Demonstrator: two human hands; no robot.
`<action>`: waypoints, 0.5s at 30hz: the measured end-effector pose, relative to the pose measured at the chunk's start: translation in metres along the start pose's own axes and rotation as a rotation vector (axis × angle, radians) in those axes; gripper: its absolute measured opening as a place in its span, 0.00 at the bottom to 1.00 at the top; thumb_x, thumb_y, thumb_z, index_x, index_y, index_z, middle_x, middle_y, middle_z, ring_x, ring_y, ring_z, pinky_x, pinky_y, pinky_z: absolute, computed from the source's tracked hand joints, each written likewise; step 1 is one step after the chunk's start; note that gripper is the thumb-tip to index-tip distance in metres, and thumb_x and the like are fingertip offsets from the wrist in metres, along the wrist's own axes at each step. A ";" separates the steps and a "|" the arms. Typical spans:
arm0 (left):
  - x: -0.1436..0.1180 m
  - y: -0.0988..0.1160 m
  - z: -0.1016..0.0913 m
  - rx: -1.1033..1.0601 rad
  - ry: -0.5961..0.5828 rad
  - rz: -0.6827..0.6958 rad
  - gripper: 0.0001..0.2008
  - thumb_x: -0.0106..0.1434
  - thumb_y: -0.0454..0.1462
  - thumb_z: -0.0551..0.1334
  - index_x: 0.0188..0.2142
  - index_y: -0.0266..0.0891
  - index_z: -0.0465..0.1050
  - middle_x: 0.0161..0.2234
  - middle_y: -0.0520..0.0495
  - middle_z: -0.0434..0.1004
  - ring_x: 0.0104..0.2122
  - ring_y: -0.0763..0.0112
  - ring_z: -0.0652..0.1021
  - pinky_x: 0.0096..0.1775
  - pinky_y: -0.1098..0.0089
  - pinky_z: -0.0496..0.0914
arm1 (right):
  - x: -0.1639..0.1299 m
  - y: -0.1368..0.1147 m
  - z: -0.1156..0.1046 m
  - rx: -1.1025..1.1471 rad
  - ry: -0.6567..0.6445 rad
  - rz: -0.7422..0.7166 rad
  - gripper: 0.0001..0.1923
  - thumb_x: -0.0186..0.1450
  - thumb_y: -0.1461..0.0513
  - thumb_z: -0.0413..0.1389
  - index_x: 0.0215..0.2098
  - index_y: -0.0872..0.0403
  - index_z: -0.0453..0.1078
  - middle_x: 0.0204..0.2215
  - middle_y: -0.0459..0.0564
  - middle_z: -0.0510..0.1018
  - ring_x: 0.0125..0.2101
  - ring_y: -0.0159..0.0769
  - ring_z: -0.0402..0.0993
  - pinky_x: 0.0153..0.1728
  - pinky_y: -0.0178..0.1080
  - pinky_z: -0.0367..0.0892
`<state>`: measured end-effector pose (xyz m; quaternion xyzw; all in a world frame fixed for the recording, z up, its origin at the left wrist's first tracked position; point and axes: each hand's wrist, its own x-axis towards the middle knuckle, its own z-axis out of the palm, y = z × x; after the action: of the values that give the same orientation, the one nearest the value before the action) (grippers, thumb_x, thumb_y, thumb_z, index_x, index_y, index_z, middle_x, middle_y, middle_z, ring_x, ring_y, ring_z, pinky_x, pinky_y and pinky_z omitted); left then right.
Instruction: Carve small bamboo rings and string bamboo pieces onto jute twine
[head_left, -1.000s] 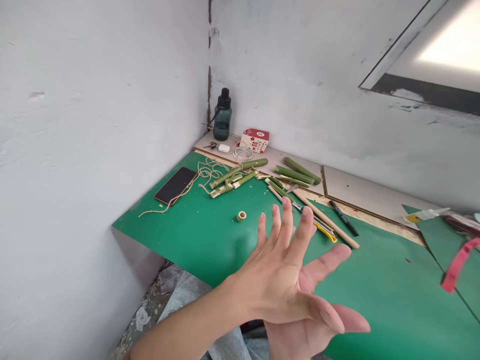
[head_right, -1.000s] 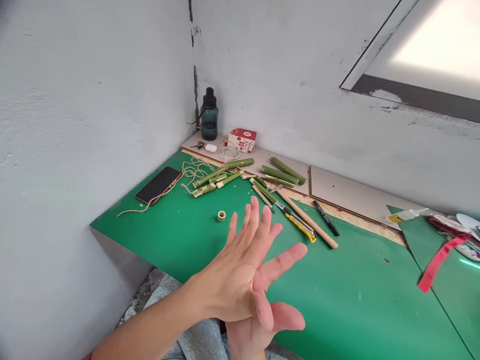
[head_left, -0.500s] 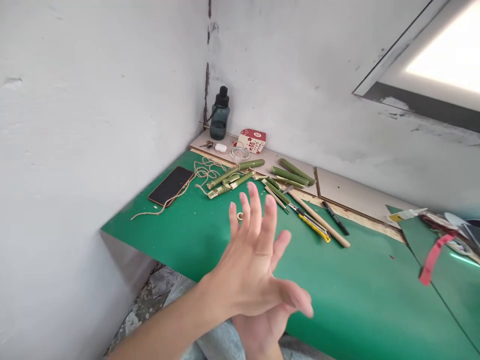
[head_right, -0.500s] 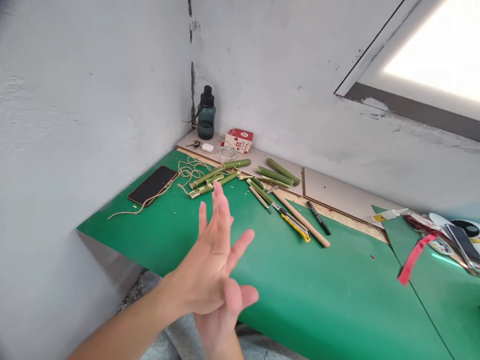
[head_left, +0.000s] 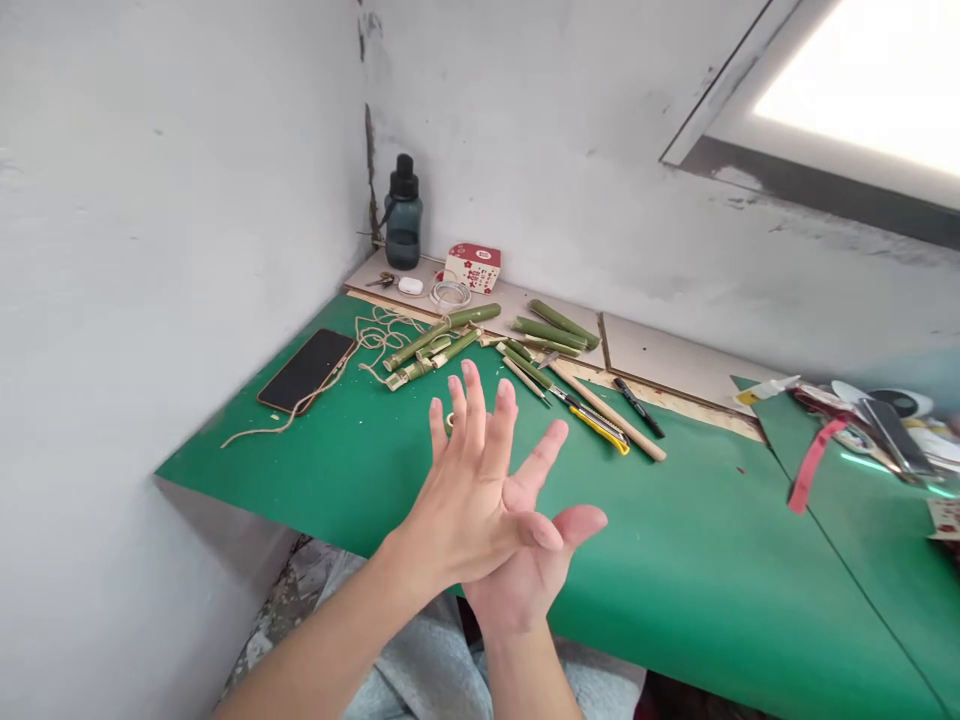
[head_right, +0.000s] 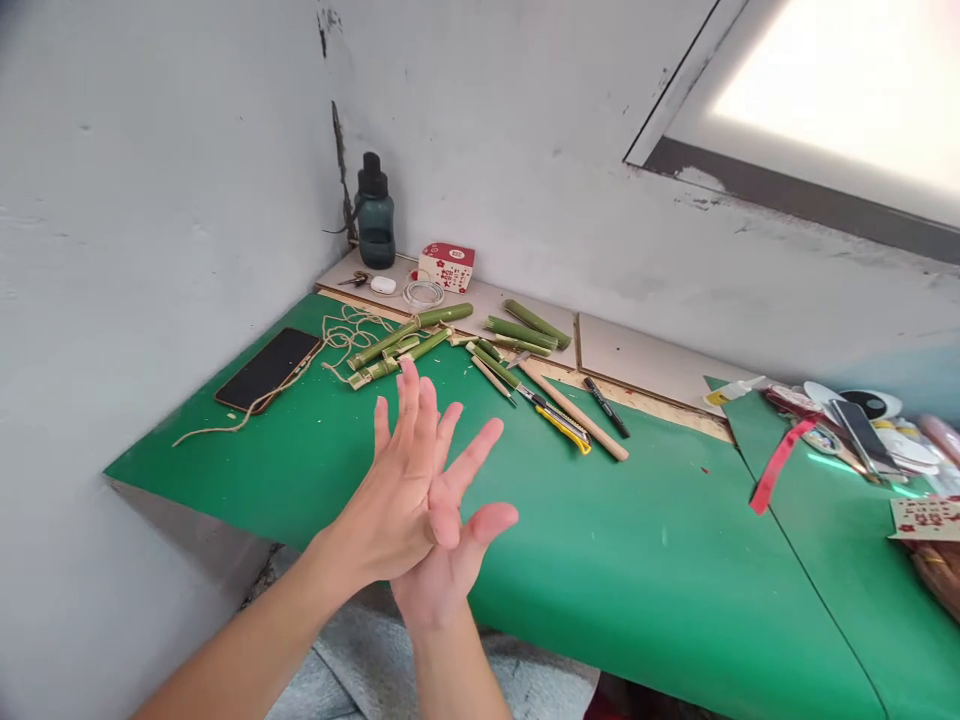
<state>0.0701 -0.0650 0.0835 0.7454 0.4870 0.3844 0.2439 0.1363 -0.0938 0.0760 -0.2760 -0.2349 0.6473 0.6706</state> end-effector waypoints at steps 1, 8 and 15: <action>-0.002 0.001 0.001 0.022 -0.014 0.000 0.60 0.56 0.75 0.42 0.73 0.55 0.09 0.75 0.39 0.06 0.75 0.36 0.29 0.69 0.27 0.33 | 0.000 0.000 -0.001 0.017 0.014 0.006 0.47 0.64 0.26 0.35 0.76 0.26 0.37 0.75 0.48 0.60 0.72 0.50 0.63 0.66 0.75 0.56; -0.059 0.005 0.047 0.087 -0.094 0.133 0.78 0.47 0.79 0.52 0.73 0.36 0.06 0.77 0.22 0.29 0.76 0.31 0.36 0.69 0.26 0.43 | 0.040 -0.060 0.005 0.025 0.096 -0.228 0.42 0.66 0.28 0.39 0.75 0.24 0.44 0.76 0.40 0.56 0.74 0.40 0.59 0.72 0.63 0.52; -0.082 0.001 0.043 0.360 -0.105 0.196 0.71 0.52 0.77 0.50 0.78 0.36 0.23 0.77 0.24 0.23 0.76 0.30 0.37 0.70 0.32 0.39 | 0.047 -0.067 -0.005 0.052 0.128 -0.125 0.39 0.70 0.33 0.39 0.75 0.30 0.46 0.75 0.48 0.59 0.70 0.44 0.66 0.70 0.67 0.52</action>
<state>0.0866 -0.1399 0.0311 0.8396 0.4597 0.2738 0.0934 0.1910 -0.0475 0.1155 -0.2841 -0.1916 0.5909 0.7304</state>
